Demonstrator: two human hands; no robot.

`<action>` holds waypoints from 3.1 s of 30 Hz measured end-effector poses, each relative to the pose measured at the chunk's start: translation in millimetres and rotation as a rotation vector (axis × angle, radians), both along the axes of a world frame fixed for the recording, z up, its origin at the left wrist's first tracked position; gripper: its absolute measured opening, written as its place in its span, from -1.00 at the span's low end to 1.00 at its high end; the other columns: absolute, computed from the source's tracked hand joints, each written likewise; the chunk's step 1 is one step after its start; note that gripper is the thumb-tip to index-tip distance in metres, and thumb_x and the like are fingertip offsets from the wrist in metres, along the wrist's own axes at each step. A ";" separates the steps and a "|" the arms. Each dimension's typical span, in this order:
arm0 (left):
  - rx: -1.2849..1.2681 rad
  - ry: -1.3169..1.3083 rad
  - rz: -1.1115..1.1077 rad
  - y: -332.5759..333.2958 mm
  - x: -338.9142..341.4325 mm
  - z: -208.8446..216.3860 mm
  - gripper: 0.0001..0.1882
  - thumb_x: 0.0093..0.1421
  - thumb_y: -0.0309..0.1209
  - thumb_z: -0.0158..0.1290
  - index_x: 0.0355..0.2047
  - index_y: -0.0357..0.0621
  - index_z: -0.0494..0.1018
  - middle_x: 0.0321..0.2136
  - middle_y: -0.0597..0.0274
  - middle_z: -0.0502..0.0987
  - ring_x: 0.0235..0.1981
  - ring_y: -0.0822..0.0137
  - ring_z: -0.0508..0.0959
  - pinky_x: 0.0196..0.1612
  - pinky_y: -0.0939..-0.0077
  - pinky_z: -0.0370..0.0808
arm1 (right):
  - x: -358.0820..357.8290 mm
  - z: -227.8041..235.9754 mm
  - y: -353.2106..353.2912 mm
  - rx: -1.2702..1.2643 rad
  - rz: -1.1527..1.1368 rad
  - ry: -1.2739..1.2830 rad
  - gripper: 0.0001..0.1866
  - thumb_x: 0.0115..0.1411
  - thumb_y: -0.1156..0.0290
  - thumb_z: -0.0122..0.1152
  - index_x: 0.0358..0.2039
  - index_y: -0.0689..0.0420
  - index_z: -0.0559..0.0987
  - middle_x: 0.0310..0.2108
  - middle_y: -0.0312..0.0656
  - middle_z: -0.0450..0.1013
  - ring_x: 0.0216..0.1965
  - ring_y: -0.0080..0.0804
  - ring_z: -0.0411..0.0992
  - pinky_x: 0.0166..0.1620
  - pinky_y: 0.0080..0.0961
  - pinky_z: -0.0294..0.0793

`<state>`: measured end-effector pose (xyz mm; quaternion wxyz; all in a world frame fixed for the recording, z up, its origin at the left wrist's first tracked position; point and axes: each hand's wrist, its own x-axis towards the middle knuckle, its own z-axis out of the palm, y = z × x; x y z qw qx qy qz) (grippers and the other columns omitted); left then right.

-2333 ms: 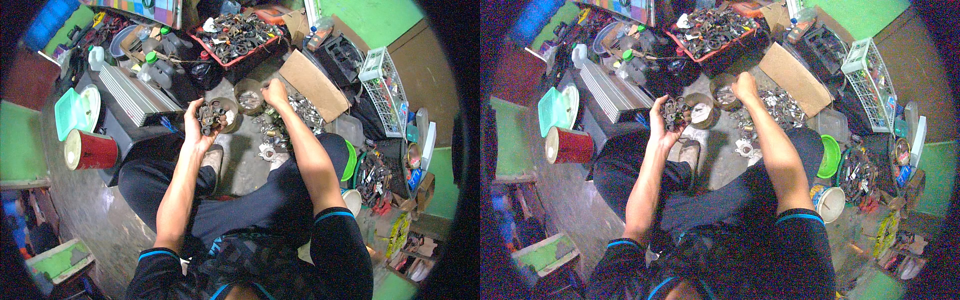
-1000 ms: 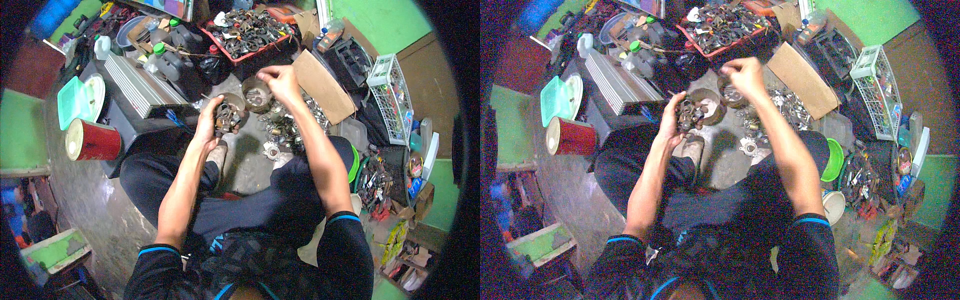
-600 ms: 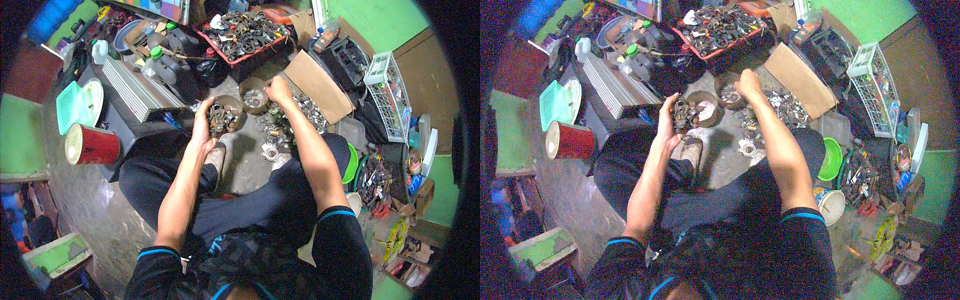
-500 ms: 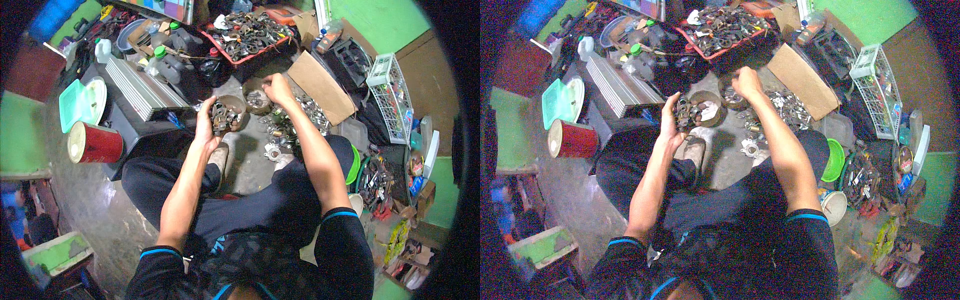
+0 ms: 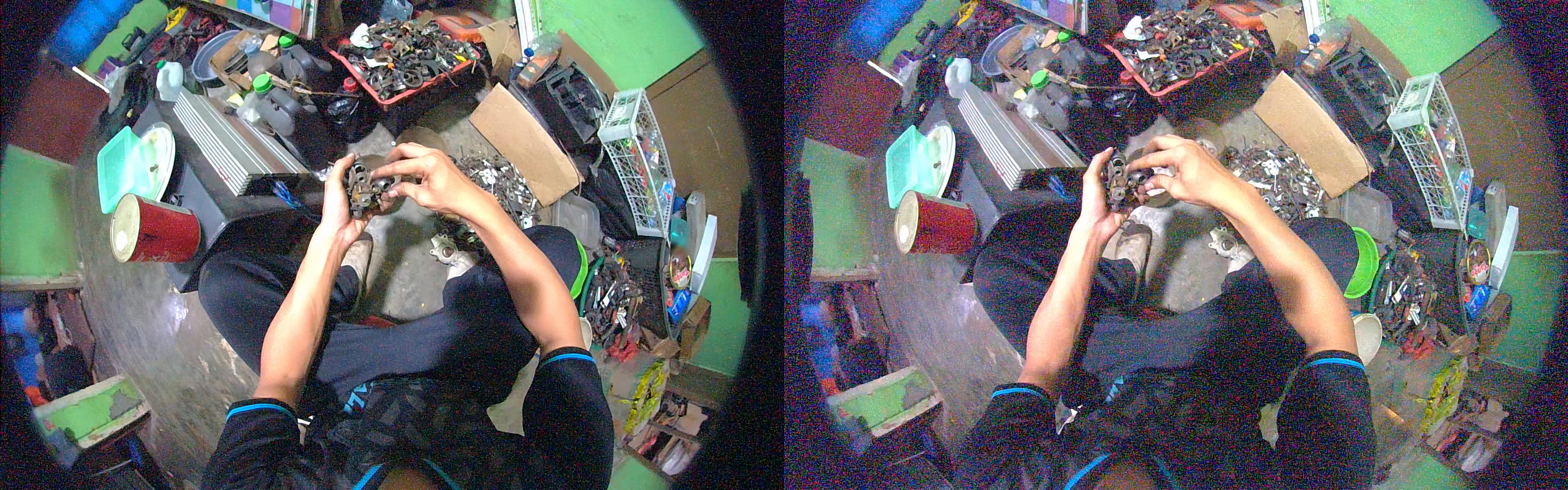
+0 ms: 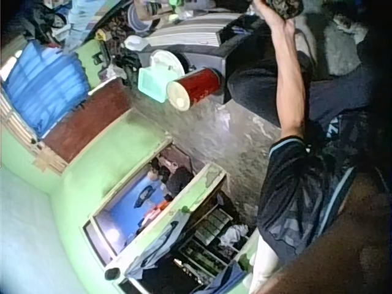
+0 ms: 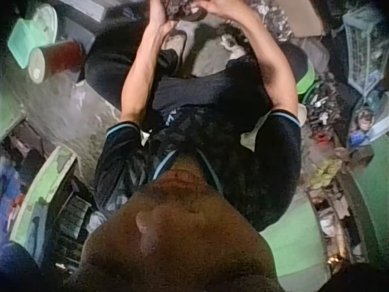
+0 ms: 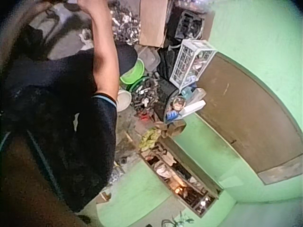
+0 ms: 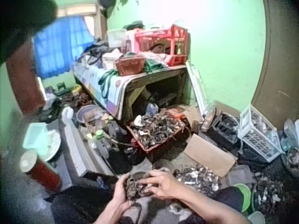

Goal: The person sits on the floor and sorts through a pile of small metal parts, picking up individual pieces and assembling them into a larger mechanical component. They repeatedly pick, inspect, and fit parts together by hand, placing some into a small container.

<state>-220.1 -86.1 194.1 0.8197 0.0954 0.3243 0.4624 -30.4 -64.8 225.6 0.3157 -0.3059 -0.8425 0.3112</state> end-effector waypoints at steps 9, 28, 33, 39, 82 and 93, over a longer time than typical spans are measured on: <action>-0.027 0.051 -0.111 -2.5 2.4 -12.0 -0.50 0.21 0.01 -0.09 -0.20 -0.24 0.38 -0.45 0.09 0.53 -0.51 0.20 0.57 -0.57 0.37 0.56 | -7.2 -6.8 5.7 0.137 -0.116 0.005 -0.69 -0.01 0.43 0.25 -0.19 0.12 0.60 -0.33 -0.07 0.49 -0.24 -0.10 0.49 -0.16 -0.32 0.48; -0.082 0.128 0.016 0.1 2.2 -5.6 -0.52 0.17 0.02 -0.03 -0.28 -0.23 0.44 -0.47 0.10 0.55 -0.59 0.20 0.58 -0.55 0.35 0.59 | 37.9 -54.1 62.6 0.098 -0.774 -0.256 -0.69 -0.11 0.60 0.17 -0.27 0.23 0.62 -0.31 0.11 0.50 -0.21 0.01 0.49 -0.06 -0.21 0.47; -0.061 0.113 0.040 1.7 3.7 -7.8 -0.53 0.19 0.01 -0.06 -0.24 -0.19 0.41 -0.44 0.10 0.54 -0.55 0.23 0.56 -0.58 0.40 0.58 | 16.7 -12.9 36.3 0.013 -0.618 -0.088 -0.75 -0.06 0.51 0.22 -0.29 0.20 0.63 -0.31 0.00 0.52 -0.25 -0.11 0.51 -0.14 -0.31 0.49; -0.027 0.128 0.095 -0.3 7.1 -3.8 -0.56 0.22 0.01 -0.09 -0.30 -0.15 0.44 -0.48 0.20 0.55 -0.54 0.29 0.56 -0.56 0.41 0.55 | 1.3 16.2 -4.1 -0.097 -0.197 0.016 -0.73 -0.08 0.49 0.33 -0.28 0.20 0.61 -0.30 -0.11 0.53 -0.21 -0.25 0.50 -0.12 -0.39 0.46; 0.055 0.253 0.359 10.6 -17.5 -4.8 -0.51 0.24 0.02 -0.19 -0.29 -0.22 0.43 -0.43 0.08 0.55 -0.49 0.21 0.55 -0.44 0.27 0.53 | -26.1 -7.1 5.9 0.029 -0.353 0.000 -0.79 0.00 0.45 0.27 -0.31 0.23 0.62 -0.37 0.03 0.53 -0.32 -0.05 0.53 -0.20 -0.31 0.50; 0.098 0.479 0.641 11.0 -5.8 -18.0 -0.61 0.22 -0.09 -0.02 -0.54 -0.16 0.47 -0.57 0.30 0.49 -0.59 0.43 0.43 -0.43 0.47 0.37 | -46.9 5.0 -26.1 0.121 -0.215 0.179 -0.78 -0.07 0.46 0.39 -0.37 0.26 0.62 -0.40 -0.06 0.55 -0.35 -0.23 0.53 -0.26 -0.42 0.48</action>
